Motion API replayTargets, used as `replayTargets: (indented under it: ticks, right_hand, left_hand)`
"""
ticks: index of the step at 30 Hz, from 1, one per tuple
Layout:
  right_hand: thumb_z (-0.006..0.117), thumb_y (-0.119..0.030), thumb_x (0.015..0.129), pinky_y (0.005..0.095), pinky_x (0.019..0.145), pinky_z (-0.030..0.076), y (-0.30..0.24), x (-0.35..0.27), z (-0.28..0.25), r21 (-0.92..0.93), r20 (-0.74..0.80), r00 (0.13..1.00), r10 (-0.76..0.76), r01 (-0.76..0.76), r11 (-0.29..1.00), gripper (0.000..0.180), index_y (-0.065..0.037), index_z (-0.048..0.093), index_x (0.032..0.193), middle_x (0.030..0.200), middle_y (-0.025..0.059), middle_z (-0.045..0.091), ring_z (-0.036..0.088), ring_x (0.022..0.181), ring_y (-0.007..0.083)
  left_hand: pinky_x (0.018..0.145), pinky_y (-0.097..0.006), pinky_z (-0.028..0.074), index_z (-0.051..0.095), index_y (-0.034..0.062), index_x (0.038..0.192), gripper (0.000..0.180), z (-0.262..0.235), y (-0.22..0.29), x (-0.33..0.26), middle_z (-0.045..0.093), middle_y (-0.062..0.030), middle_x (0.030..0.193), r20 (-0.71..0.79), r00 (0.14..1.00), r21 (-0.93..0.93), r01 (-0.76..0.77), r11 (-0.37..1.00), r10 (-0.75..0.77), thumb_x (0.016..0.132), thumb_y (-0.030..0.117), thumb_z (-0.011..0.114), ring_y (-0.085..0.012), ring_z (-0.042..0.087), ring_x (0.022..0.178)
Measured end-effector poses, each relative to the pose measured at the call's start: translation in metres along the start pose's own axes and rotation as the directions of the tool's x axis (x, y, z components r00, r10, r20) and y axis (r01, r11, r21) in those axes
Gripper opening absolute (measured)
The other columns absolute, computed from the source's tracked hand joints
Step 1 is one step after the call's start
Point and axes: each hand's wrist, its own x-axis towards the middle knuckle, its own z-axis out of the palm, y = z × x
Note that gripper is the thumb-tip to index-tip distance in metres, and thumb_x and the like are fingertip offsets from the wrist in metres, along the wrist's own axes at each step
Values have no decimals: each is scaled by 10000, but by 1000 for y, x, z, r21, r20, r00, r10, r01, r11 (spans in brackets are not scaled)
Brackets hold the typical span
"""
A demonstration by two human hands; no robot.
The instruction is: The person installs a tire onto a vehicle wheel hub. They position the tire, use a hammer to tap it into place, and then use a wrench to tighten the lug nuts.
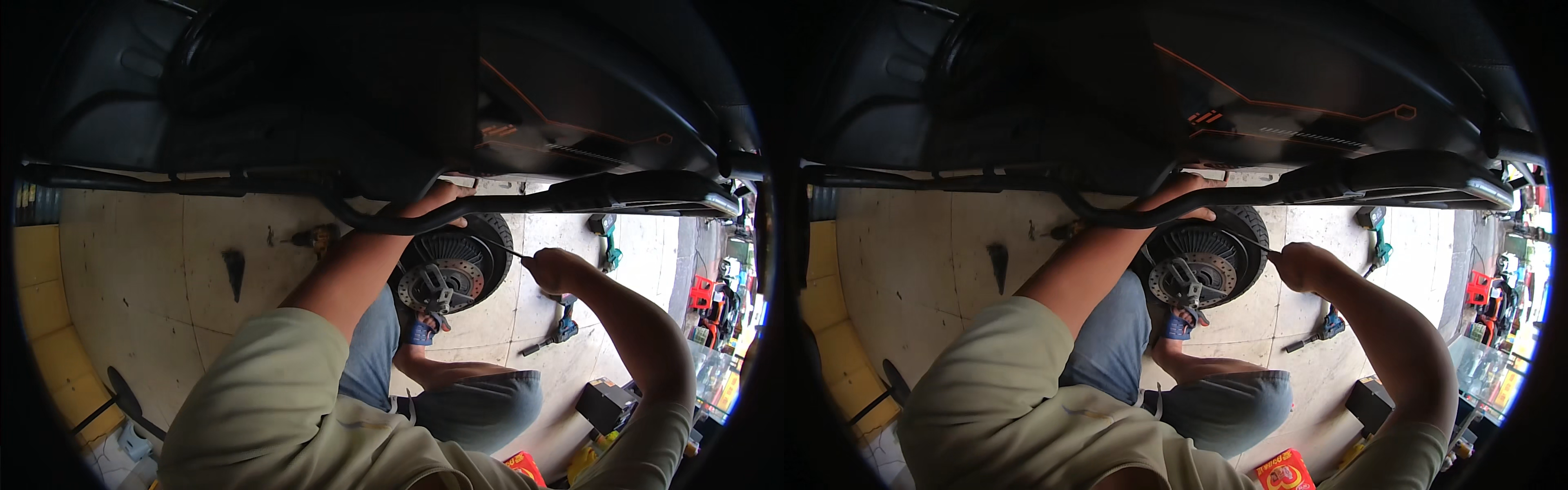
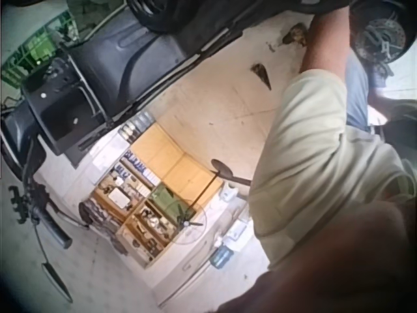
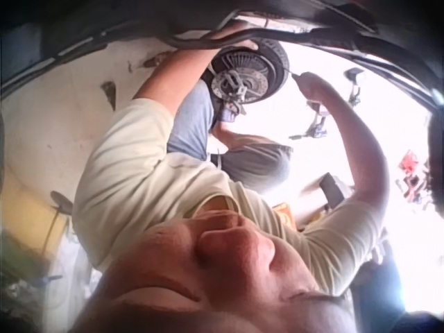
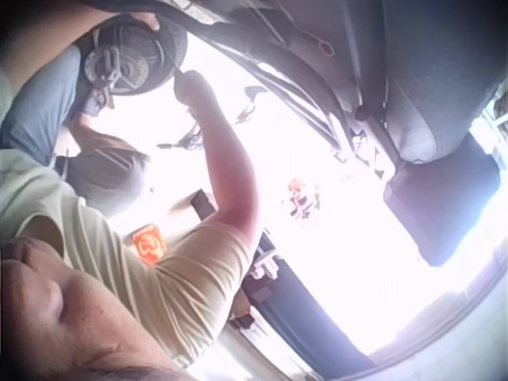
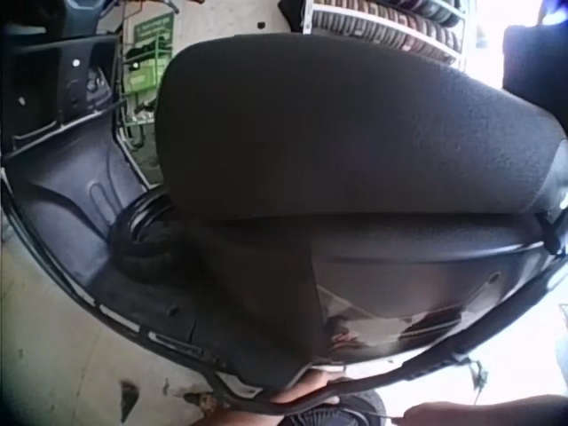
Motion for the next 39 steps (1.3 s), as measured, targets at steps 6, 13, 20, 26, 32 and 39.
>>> replayTargets:
  ticks: [6, 13, 20, 26, 32, 39]
  right_hand:
    - [393, -358, 1004, 521, 791, 476, -37, -22, 49, 498, -134, 973, 189, -99, 861, 517, 89, 617, 870, 870, 338, 622, 595, 917, 505]
    - [437, -388, 981, 522, 805, 466, -74, -26, 93, 715, -259, 891, 374, -84, 695, 524, 88, 606, 841, 866, 343, 623, 590, 906, 507]
    - [448, -395, 978, 535, 799, 455, -91, -20, 116, 772, -271, 837, 475, -106, 627, 491, 57, 589, 848, 879, 323, 625, 586, 902, 497]
    - [492, -358, 978, 551, 690, 433, -97, -1, 164, 801, -378, 782, 495, 7, 599, 398, 9, 524, 826, 806, 302, 599, 556, 817, 515]
    - [510, -234, 972, 557, 647, 402, -129, 76, 219, 769, -620, 668, 411, 414, 487, 230, -20, 446, 916, 782, 312, 571, 520, 800, 544]
    - [445, -319, 1004, 548, 609, 388, -67, 20, 272, 837, -461, 756, 465, 197, 510, 345, -8, 443, 854, 721, 307, 543, 515, 729, 533]
  left_hand:
    - [845, -438, 510, 635, 161, 1227, 459, 4, -4, 3, 688, -190, 997, -56, 998, 3, -16, 1000, 16, 835, 394, 690, -357, 657, 966]
    - [835, -438, 512, 649, 160, 1205, 435, 4, 4, -1, 688, -193, 984, 3, 1000, -9, -16, 1000, 16, 852, 413, 672, -356, 661, 952]
    - [826, -438, 513, 663, 159, 1183, 416, 4, 9, 2, 688, -196, 972, 111, 991, -109, -59, 992, 71, 870, 433, 654, -355, 665, 937]
    - [791, -446, 516, 700, 158, 1101, 385, 0, 12, 0, 686, -192, 927, 203, 975, -57, 105, 993, -92, 919, 476, 585, -360, 669, 896]
    - [828, -431, 510, 711, 162, 1073, 362, 12, 10, -1, 698, -165, 952, 26, 999, 121, -34, 992, 32, 937, 462, 559, -354, 662, 928]
    - [1021, -393, 404, 524, 97, 1343, 487, 40, -26, 7, 549, -153, 1324, 44, 998, 42, -35, 999, 33, 982, 422, 490, -310, 519, 1208]
